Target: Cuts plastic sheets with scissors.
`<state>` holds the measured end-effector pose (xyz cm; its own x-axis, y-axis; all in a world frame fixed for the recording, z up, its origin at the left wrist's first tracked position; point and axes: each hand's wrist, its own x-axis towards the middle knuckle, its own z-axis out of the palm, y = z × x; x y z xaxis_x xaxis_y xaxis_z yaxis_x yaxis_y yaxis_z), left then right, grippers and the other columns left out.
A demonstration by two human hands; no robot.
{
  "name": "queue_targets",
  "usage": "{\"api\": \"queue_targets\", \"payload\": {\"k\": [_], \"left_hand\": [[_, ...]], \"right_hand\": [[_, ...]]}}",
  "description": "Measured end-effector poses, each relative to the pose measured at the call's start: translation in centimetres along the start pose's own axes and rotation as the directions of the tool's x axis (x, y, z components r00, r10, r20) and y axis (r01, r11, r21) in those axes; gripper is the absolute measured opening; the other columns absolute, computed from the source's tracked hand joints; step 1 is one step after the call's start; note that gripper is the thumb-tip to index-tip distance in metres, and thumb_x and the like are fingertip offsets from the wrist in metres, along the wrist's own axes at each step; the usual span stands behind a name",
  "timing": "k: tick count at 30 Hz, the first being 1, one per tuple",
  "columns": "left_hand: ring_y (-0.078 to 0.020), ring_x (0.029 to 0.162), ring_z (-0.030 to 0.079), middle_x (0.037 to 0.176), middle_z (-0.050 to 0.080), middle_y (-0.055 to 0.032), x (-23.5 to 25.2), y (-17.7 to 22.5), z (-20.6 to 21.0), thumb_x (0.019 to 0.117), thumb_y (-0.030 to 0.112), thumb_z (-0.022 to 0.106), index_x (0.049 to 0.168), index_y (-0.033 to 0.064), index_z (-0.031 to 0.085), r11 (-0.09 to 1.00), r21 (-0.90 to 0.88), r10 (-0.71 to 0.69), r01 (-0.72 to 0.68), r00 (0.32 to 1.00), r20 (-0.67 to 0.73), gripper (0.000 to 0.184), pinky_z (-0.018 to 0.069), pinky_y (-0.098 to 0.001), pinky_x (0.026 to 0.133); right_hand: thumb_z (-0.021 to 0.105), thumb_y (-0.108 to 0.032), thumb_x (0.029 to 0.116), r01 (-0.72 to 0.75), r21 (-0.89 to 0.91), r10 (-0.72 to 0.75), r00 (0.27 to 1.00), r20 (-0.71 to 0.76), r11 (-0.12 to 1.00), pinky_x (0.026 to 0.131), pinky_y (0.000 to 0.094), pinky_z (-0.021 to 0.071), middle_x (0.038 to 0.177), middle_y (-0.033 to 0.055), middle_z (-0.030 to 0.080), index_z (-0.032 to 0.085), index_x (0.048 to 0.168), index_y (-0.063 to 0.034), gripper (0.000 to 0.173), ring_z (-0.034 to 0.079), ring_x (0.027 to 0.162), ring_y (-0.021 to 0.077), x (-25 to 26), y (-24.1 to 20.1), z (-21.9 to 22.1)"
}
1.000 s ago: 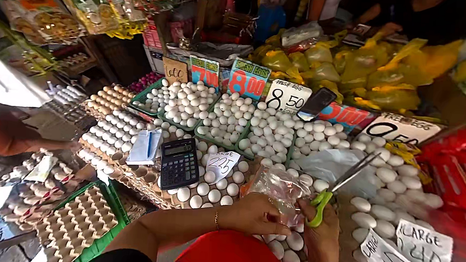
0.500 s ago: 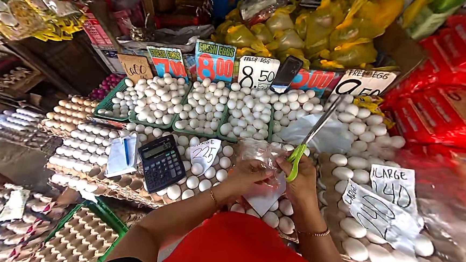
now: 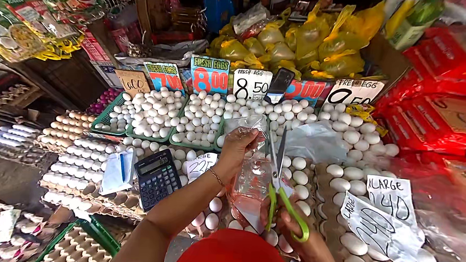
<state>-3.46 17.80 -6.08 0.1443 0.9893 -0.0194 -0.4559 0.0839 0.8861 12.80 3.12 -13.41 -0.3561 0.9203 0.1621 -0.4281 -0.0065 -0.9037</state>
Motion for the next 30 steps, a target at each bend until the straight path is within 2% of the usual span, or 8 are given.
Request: {"api": "queue_targets", "payload": {"k": [3, 6, 21, 30], "left_hand": [[-0.0138, 0.081, 0.072, 0.094, 0.075, -0.0106, 0.7, 0.5, 0.8, 0.1027, 0.005, 0.058, 0.103, 0.0023, 0.064, 0.999, -0.048, 0.024, -0.025, 0.999, -0.020, 0.006, 0.0590, -0.0259, 0.077], [-0.0167, 0.084, 0.073, 0.095, 0.075, -0.0131, 0.9, 0.8, 1.3, 0.1028, 0.004, 0.057, 0.104, 0.0007, 0.065, 0.996, -0.085, 0.032, -0.033, 0.999, -0.014, 0.008, 0.0592, -0.0272, 0.078], [-0.0159, 0.078, 0.072, 0.090, 0.073, -0.0125, -0.1, 1.5, 2.2, 0.1028, 0.001, 0.055, 0.103, 0.0000, 0.065, 0.973, -0.228, -0.048, 0.045, 0.999, -0.008, 0.010, 0.0604, -0.0261, 0.078], [-0.0143, 0.079, 0.072, 0.094, 0.073, -0.0105, -0.1, 1.6, 2.3, 0.1053, 0.005, 0.052, 0.102, 0.0030, 0.066, 0.968, -0.248, -0.024, 0.029, 0.999, 0.023, 0.015, 0.0601, -0.0254, 0.077]], "right_hand": [[0.067, -0.059, 0.0909, -0.021, 0.153, 0.003, 0.993, 0.115, 0.988, 0.076, 0.0261, 0.0584, 0.099, 0.0035, 0.072, 0.065, 0.120, -0.0109, 0.056, 0.070, 0.087, 0.0119, -0.2, 1.3, 0.2], [0.068, -0.058, 0.0915, -0.019, 0.224, -0.018, 0.987, 0.160, 0.974, 0.078, 0.0275, 0.0585, 0.100, 0.0051, 0.072, 0.065, 0.121, -0.0104, 0.056, 0.070, 0.088, 0.0136, 0.2, 1.7, 0.0], [0.065, -0.056, 0.0941, 0.058, 0.296, -0.123, 0.971, 0.206, 0.953, 0.087, 0.0300, 0.0573, 0.107, 0.0057, 0.072, 0.063, 0.129, -0.0119, 0.056, 0.070, 0.095, 0.0152, 0.8, 1.2, -0.6], [0.065, -0.056, 0.0937, 0.066, 0.304, -0.135, 0.968, 0.212, 0.950, 0.085, 0.0279, 0.0569, 0.106, 0.0045, 0.071, 0.064, 0.127, -0.0118, 0.055, 0.069, 0.094, 0.0136, 0.7, 1.1, -0.5]]}}
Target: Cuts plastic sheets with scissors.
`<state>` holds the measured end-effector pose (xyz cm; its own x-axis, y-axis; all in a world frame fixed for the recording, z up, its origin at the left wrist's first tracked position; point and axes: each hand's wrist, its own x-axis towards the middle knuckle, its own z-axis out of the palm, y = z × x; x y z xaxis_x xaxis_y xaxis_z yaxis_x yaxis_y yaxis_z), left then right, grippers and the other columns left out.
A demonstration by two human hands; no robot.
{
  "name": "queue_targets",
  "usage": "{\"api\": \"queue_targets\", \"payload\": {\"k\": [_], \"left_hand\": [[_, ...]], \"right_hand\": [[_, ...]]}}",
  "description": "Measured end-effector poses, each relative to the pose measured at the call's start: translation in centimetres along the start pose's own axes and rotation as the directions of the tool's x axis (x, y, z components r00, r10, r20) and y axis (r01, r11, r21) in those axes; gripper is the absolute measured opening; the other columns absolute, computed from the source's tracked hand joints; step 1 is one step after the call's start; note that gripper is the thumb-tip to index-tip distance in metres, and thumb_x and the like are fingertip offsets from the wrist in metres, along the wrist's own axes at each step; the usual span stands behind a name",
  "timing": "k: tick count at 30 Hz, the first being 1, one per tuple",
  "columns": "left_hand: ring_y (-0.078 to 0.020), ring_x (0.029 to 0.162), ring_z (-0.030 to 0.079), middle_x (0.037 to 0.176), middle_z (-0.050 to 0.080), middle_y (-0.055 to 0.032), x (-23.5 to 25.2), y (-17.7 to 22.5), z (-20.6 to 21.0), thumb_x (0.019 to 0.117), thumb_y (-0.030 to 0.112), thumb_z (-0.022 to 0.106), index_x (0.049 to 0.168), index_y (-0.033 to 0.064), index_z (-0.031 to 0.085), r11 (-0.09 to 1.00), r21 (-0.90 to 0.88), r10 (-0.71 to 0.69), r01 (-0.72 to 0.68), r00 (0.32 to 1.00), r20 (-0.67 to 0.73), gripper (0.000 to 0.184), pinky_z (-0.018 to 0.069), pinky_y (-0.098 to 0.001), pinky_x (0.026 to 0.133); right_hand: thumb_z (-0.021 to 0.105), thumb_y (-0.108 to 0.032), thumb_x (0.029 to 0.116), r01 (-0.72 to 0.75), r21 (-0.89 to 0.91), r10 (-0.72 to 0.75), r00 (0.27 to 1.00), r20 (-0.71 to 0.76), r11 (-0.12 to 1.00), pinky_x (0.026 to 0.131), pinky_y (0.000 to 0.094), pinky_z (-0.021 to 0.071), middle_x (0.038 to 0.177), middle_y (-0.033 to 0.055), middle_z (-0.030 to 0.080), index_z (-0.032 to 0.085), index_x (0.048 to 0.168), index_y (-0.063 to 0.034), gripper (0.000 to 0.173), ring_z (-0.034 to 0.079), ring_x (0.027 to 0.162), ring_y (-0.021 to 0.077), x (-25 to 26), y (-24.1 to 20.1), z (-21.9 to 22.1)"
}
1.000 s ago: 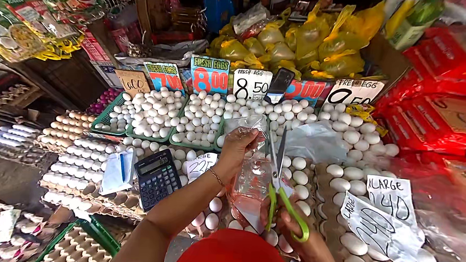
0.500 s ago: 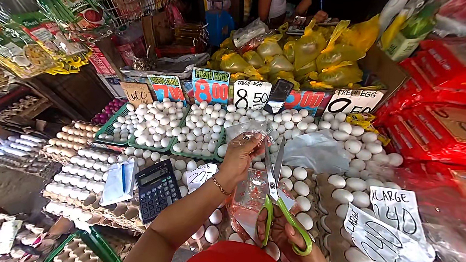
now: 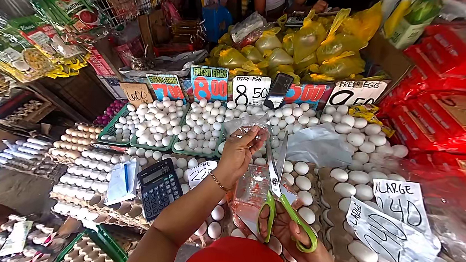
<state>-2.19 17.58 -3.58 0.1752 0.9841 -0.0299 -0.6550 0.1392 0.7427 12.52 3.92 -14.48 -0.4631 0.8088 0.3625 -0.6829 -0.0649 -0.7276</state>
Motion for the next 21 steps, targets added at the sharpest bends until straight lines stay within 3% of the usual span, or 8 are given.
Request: {"api": "queue_targets", "payload": {"k": [9, 13, 21], "left_hand": [[-0.0164, 0.087, 0.073, 0.096, 0.073, -0.0110, -0.01, 0.34, 0.16, 0.1067, 0.011, 0.052, 0.101, 0.0034, 0.066, 1.000, -0.024, -0.005, 0.005, 1.000, 0.027, 0.017, 0.0605, -0.0264, 0.079], [-0.0167, 0.090, 0.074, 0.097, 0.074, -0.0101, -0.07, 0.53, 0.31, 0.1073, 0.014, 0.051, 0.106, 0.0054, 0.066, 1.000, -0.019, -0.003, 0.004, 0.999, 0.032, 0.016, 0.0606, -0.0273, 0.082], [-0.0157, 0.084, 0.072, 0.095, 0.072, -0.0105, -0.61, -0.22, 0.21, 0.1059, 0.010, 0.053, 0.104, 0.0044, 0.066, 1.000, -0.006, -0.024, 0.024, 0.998, 0.060, 0.014, 0.0603, -0.0280, 0.081]], "right_hand": [[0.066, -0.055, 0.0939, -0.010, 0.002, 0.010, 1.000, 0.028, 1.000, 0.086, 0.0279, 0.0571, 0.107, 0.0053, 0.071, 0.063, 0.128, -0.0107, 0.056, 0.069, 0.096, 0.0140, -0.01, 0.12, -0.01], [0.065, -0.055, 0.0945, -0.013, -0.019, 0.014, 0.999, 0.045, 1.000, 0.087, 0.0288, 0.0574, 0.106, 0.0050, 0.071, 0.062, 0.128, -0.0108, 0.056, 0.069, 0.096, 0.0145, 0.09, 0.23, -0.02], [0.065, -0.056, 0.0941, 0.004, -0.002, -0.004, 1.000, 0.020, 1.000, 0.085, 0.0279, 0.0571, 0.106, 0.0047, 0.071, 0.063, 0.128, -0.0106, 0.057, 0.069, 0.095, 0.0138, 0.15, 0.05, 0.22]]}}
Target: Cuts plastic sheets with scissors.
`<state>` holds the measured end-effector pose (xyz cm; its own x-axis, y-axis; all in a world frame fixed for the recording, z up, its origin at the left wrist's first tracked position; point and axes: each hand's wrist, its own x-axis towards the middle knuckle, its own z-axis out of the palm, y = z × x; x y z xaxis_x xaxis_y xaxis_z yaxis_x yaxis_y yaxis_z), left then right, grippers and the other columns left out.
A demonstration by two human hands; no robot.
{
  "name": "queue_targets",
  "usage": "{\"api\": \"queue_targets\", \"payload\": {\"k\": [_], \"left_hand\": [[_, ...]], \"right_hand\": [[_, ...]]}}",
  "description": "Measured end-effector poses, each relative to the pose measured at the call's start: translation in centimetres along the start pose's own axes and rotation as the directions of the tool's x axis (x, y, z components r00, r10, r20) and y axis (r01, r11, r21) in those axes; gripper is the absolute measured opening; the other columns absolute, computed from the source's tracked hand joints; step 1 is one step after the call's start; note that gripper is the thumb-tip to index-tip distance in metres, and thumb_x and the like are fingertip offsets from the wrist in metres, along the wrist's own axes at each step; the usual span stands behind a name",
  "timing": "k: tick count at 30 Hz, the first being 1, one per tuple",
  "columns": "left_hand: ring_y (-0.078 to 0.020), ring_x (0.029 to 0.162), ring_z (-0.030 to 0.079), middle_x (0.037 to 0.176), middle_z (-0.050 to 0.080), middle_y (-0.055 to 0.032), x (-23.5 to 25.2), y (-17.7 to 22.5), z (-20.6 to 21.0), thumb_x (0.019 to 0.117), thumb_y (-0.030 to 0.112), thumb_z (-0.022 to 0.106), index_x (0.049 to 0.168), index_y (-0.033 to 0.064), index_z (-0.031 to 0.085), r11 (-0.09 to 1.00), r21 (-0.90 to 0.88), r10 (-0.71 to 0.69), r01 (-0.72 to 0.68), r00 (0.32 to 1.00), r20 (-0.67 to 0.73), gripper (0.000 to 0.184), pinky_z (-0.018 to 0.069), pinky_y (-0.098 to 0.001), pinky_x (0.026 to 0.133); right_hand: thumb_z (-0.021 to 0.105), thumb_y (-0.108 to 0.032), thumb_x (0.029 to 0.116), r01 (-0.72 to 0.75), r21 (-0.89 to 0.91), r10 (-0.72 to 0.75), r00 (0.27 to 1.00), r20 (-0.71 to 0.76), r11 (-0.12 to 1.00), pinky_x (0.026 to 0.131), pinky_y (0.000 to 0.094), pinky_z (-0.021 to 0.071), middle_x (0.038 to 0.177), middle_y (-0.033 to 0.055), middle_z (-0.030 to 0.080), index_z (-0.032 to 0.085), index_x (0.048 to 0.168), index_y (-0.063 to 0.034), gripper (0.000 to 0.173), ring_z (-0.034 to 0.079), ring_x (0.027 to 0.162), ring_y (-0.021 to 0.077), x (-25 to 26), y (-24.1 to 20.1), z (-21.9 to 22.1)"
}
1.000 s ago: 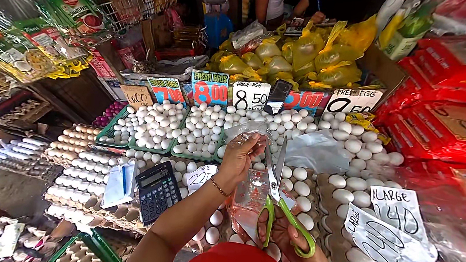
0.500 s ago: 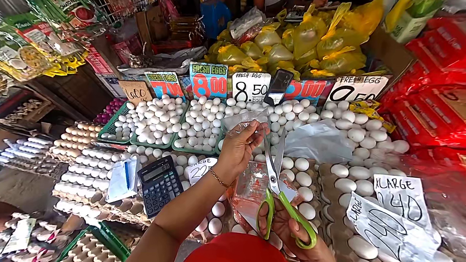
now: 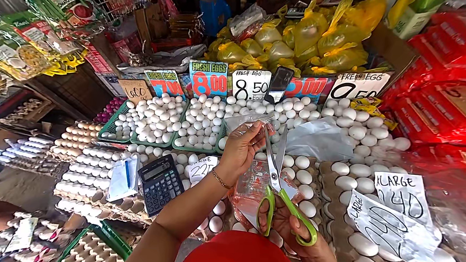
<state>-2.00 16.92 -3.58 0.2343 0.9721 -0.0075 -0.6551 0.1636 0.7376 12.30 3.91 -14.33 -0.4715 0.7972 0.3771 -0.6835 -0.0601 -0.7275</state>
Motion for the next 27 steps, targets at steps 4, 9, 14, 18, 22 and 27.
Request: {"api": "queue_targets", "payload": {"k": [4, 9, 14, 18, 22, 27], "left_hand": [[-0.0167, 0.085, 0.073, 0.099, 0.074, -0.0135, -0.6, -0.6, 0.0, 0.1040, 0.003, 0.054, 0.106, 0.0017, 0.068, 0.999, 0.049, -0.017, 0.017, 1.000, 0.006, 0.014, 0.0605, -0.0275, 0.080], [-0.0159, 0.082, 0.073, 0.096, 0.075, -0.0135, -1.2, -1.3, 0.0, 0.1014, -0.001, 0.057, 0.103, -0.0001, 0.068, 0.995, 0.091, -0.026, 0.028, 0.999, -0.025, 0.012, 0.0602, -0.0257, 0.079], [-0.0104, 0.074, 0.066, 0.090, 0.071, -0.0102, -0.7, -1.6, -0.7, 0.1012, 0.000, 0.057, 0.097, 0.0011, 0.069, 0.993, 0.116, -0.004, 0.007, 1.000, -0.031, 0.012, 0.0563, -0.0207, 0.072], [-0.0103, 0.075, 0.067, 0.088, 0.070, -0.0076, 0.4, -0.7, -0.6, 0.1027, 0.003, 0.056, 0.097, 0.0027, 0.067, 0.992, 0.121, 0.043, -0.035, 0.997, -0.064, 0.013, 0.0566, -0.0218, 0.074], [-0.0111, 0.077, 0.070, 0.093, 0.073, -0.0090, 1.3, 0.1, -0.2, 0.1027, 0.004, 0.057, 0.101, 0.0015, 0.068, 0.993, 0.093, 0.085, -0.076, 0.991, -0.103, 0.011, 0.0583, -0.0225, 0.075], [-0.0129, 0.082, 0.072, 0.100, 0.074, -0.0116, 1.2, 0.1, 0.1, 0.1035, 0.005, 0.056, 0.106, 0.0004, 0.068, 0.994, 0.076, 0.085, -0.080, 0.994, -0.075, 0.013, 0.0589, -0.0238, 0.078]], "right_hand": [[0.065, -0.056, 0.0942, 0.031, 0.033, -0.030, 0.999, -0.026, 0.999, 0.086, 0.0283, 0.0569, 0.108, 0.0056, 0.071, 0.063, 0.129, -0.0118, 0.056, 0.069, 0.096, 0.0146, 0.2, -0.1, 0.0], [0.063, -0.056, 0.0949, 0.088, 0.070, -0.082, 0.993, -0.080, 0.994, 0.087, 0.0292, 0.0568, 0.109, 0.0070, 0.071, 0.065, 0.128, -0.0100, 0.056, 0.069, 0.096, 0.0151, 0.6, -0.6, 0.3], [0.063, -0.056, 0.0952, 0.090, 0.090, -0.084, 0.994, -0.071, 0.992, 0.087, 0.0301, 0.0569, 0.107, 0.0068, 0.071, 0.065, 0.127, -0.0097, 0.056, 0.069, 0.096, 0.0157, 0.5, -0.9, 0.1], [0.063, -0.057, 0.0948, 0.026, 0.083, -0.025, 0.999, -0.020, 0.996, 0.087, 0.0294, 0.0565, 0.108, 0.0064, 0.071, 0.064, 0.128, -0.0112, 0.057, 0.069, 0.096, 0.0149, -0.1, -0.7, 0.3], [0.064, -0.056, 0.0944, -0.015, 0.113, 0.016, 1.000, -0.008, 0.993, 0.086, 0.0288, 0.0577, 0.109, 0.0068, 0.071, 0.064, 0.129, -0.0120, 0.056, 0.070, 0.095, 0.0150, -0.4, 0.3, 0.3], [0.063, -0.057, 0.0948, -0.021, 0.111, 0.020, 1.000, 0.014, 0.994, 0.085, 0.0295, 0.0574, 0.107, 0.0064, 0.071, 0.064, 0.130, -0.0125, 0.057, 0.069, 0.095, 0.0154, -0.1, 0.5, 0.3]]}}
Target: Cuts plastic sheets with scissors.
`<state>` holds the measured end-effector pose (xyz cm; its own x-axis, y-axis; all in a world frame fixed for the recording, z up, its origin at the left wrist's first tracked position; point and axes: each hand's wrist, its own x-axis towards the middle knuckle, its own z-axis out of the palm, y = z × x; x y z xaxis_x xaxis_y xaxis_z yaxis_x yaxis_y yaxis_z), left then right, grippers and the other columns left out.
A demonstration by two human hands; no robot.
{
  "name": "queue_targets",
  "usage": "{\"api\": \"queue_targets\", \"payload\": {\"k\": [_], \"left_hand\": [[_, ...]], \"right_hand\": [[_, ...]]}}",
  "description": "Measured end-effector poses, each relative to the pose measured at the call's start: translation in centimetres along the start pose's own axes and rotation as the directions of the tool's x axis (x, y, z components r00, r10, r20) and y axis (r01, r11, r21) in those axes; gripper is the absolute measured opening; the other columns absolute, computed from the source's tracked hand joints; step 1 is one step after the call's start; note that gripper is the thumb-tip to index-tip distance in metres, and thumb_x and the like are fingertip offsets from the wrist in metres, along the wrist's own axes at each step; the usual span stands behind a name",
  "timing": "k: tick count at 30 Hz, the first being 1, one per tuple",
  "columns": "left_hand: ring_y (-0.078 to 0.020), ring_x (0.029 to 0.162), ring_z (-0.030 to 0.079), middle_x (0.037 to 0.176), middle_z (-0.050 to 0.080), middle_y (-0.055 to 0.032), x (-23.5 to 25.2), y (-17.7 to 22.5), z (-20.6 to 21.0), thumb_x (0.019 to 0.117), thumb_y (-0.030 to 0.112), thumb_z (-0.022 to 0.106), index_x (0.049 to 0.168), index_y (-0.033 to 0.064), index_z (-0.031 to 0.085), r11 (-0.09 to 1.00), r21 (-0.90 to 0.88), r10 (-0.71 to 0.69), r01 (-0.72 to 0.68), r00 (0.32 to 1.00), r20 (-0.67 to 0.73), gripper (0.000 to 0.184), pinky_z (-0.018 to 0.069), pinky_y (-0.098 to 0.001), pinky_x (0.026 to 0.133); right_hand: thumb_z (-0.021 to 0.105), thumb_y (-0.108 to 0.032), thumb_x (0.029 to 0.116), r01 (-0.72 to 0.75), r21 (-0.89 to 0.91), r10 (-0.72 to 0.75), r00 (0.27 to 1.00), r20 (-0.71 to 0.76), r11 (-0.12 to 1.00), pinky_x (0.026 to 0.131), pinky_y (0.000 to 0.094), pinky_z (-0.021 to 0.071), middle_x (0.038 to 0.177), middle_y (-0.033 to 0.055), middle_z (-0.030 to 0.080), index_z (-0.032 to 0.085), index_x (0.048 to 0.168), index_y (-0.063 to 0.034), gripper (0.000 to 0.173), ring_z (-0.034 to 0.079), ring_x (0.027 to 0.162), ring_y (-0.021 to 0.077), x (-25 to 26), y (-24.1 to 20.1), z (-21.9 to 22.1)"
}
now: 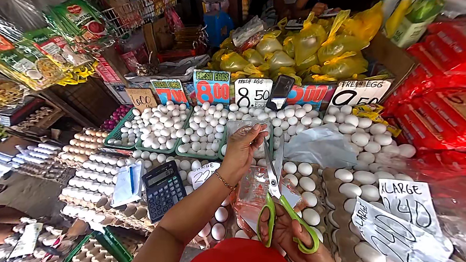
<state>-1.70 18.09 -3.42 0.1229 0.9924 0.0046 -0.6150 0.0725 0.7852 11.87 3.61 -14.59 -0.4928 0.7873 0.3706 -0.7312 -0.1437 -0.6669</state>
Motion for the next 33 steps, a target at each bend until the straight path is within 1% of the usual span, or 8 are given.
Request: {"api": "queue_targets", "payload": {"k": [6, 10, 12, 15, 20, 26, 31, 33], "left_hand": [[-0.0102, 0.079, 0.068, 0.105, 0.073, -0.0114, -0.8, -0.7, 0.0, 0.1018, 0.002, 0.058, 0.105, 0.0004, 0.068, 1.000, 0.017, -0.025, 0.025, 0.999, 0.047, 0.011, 0.0569, -0.0218, 0.077], [-0.0096, 0.075, 0.067, 0.090, 0.071, -0.0081, -1.7, -1.4, 0.0, 0.0978, -0.006, 0.059, 0.099, -0.0002, 0.068, 0.998, 0.031, -0.048, 0.046, 0.997, 0.056, 0.011, 0.0577, -0.0216, 0.076], [-0.0112, 0.078, 0.068, 0.100, 0.072, -0.0110, -2.1, -1.5, -0.2, 0.0967, -0.009, 0.058, 0.116, -0.0010, 0.065, 0.998, 0.046, -0.051, 0.048, 0.996, 0.069, 0.023, 0.0580, -0.0223, 0.076], [-0.0124, 0.082, 0.068, 0.117, 0.069, -0.0134, -2.3, -1.8, -0.9, 0.0964, -0.008, 0.060, 0.157, 0.0131, 0.038, 0.993, 0.113, -0.046, 0.031, 0.989, 0.137, 0.068, 0.0568, -0.0233, 0.077], [-0.0139, 0.087, 0.069, 0.126, 0.064, -0.0150, -2.7, -2.5, -1.5, 0.0949, -0.007, 0.061, 0.164, 0.0145, 0.010, 0.981, 0.180, 0.025, -0.067, 0.975, 0.222, 0.089, 0.0573, -0.0251, 0.081], [-0.0156, 0.086, 0.070, 0.123, 0.067, -0.0159, -2.9, -2.7, -2.1, 0.0949, -0.006, 0.062, 0.164, 0.0150, 0.013, 0.983, 0.162, 0.051, -0.086, 0.977, 0.208, 0.087, 0.0581, -0.0260, 0.080], [-0.0211, 0.096, 0.073, 0.114, 0.072, -0.0158, -2.4, -1.7, -3.1, 0.1024, -0.001, 0.050, 0.141, 0.0013, 0.045, 0.987, 0.124, 0.092, -0.101, 0.993, 0.077, 0.039, 0.0590, -0.0334, 0.089], [-0.0209, 0.091, 0.073, 0.113, 0.070, -0.0161, -1.9, -1.1, -4.0, 0.0983, -0.010, 0.052, 0.142, 0.0080, 0.039, 0.983, 0.151, 0.100, -0.105, 0.994, 0.045, 0.049, 0.0596, -0.0319, 0.086]], "right_hand": [[0.063, -0.057, 0.0951, 0.045, -0.001, -0.045, 0.999, -0.011, 0.999, 0.087, 0.0304, 0.0572, 0.109, 0.0073, 0.071, 0.064, 0.128, -0.0113, 0.056, 0.069, 0.097, 0.0164, 0.5, -0.7, -0.1], [0.061, -0.057, 0.0959, 0.087, 0.018, -0.086, 0.996, -0.035, 0.996, 0.087, 0.0297, 0.0569, 0.109, 0.0070, 0.071, 0.065, 0.129, -0.0111, 0.057, 0.069, 0.096, 0.0155, 0.9, -1.1, 0.2], [0.061, -0.057, 0.0958, 0.111, 0.035, -0.109, 0.993, -0.042, 0.993, 0.087, 0.0296, 0.0567, 0.108, 0.0072, 0.071, 0.066, 0.128, -0.0104, 0.057, 0.069, 0.095, 0.0155, 1.1, -1.1, 0.2], [0.061, -0.060, 0.0942, 0.126, 0.069, -0.121, 0.991, -0.063, 0.990, 0.085, 0.0302, 0.0568, 0.107, 0.0079, 0.071, 0.067, 0.126, -0.0095, 0.060, 0.069, 0.094, 0.0163, 1.2, -1.2, 0.3], [0.060, -0.063, 0.0934, 0.134, 0.079, -0.128, 0.988, -0.086, 0.988, 0.084, 0.0300, 0.0570, 0.105, 0.0075, 0.072, 0.068, 0.125, -0.0094, 0.062, 0.070, 0.093, 0.0158, 1.3, -1.1, 0.4], [0.061, -0.062, 0.0934, 0.122, 0.087, -0.115, 0.990, -0.088, 0.989, 0.084, 0.0297, 0.0572, 0.104, 0.0075, 0.071, 0.068, 0.124, -0.0086, 0.062, 0.069, 0.092, 0.0154, 1.3, -0.8, 0.6], [0.060, -0.063, 0.0928, 0.130, 0.056, -0.122, 0.985, -0.121, 0.990, 0.082, 0.0296, 0.0571, 0.102, 0.0074, 0.072, 0.068, 0.123, -0.0089, 0.063, 0.069, 0.090, 0.0155, 1.0, -0.7, 0.5], [0.060, -0.065, 0.0923, 0.132, 0.049, -0.123, 0.982, -0.142, 0.990, 0.082, 0.0293, 0.0572, 0.101, 0.0074, 0.071, 0.069, 0.123, -0.0088, 0.064, 0.069, 0.089, 0.0155, 0.8, -0.7, 0.3]]}}
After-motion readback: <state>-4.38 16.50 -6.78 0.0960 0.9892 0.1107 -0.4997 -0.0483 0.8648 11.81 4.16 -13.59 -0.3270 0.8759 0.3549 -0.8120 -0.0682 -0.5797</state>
